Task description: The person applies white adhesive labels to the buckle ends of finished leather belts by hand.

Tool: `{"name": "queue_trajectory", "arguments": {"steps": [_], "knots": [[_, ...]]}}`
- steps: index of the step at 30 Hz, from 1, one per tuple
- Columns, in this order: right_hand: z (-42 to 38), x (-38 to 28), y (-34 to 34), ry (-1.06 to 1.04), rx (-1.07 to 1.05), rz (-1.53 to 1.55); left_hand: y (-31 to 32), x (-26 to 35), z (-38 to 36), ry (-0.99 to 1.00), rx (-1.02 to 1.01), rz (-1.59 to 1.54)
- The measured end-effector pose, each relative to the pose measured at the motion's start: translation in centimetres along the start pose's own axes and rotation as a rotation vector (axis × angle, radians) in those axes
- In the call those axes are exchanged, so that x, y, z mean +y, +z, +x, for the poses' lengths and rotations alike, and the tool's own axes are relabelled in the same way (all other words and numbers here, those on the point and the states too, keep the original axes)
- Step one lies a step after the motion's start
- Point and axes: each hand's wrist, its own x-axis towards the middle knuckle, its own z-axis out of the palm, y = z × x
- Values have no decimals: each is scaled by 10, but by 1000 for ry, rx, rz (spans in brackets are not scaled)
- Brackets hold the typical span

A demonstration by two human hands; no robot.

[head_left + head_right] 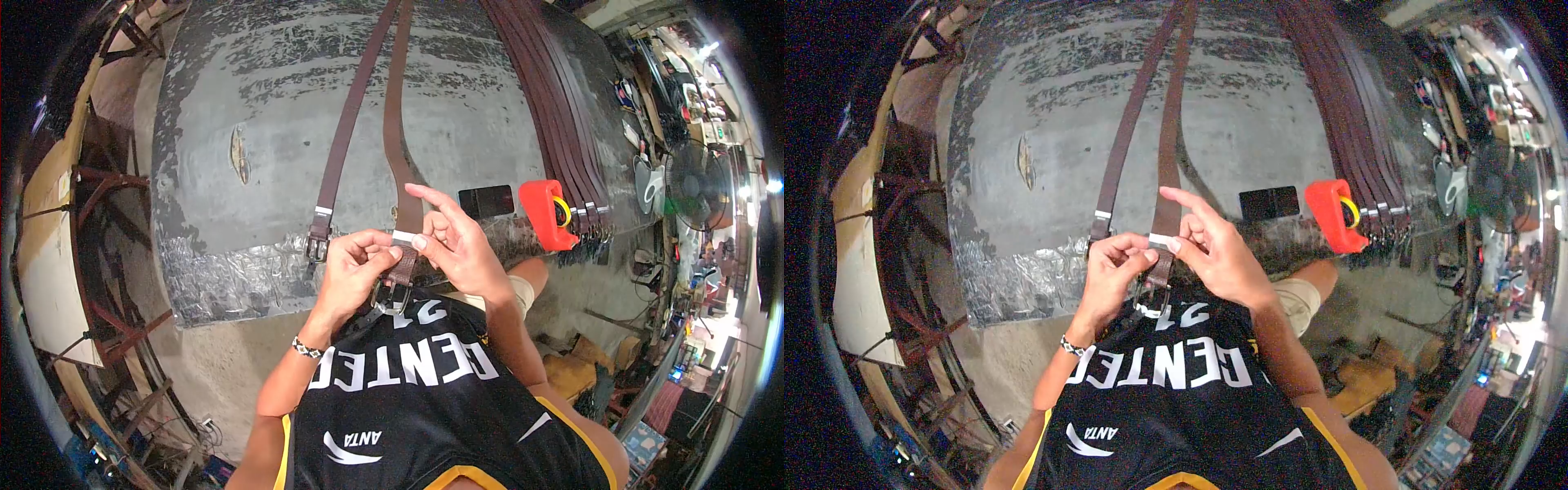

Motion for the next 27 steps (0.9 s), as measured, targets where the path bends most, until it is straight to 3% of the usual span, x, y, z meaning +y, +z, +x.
{"name": "queue_trajectory", "arguments": {"steps": [6, 13, 21, 27], "knots": [[-2, 6, -4, 30, 0, 191, -8, -7, 4, 21, -3, 70], [0, 22, -13, 120, 192, 158, -16, 5, 4, 16, 4, 103], [5, 23, 5, 220, 80, 349, -8, 10, 4, 51, 8, 71], [11, 44, 5, 38, -1, 510, -18, -1, 8, 18, -48, -48]]}}
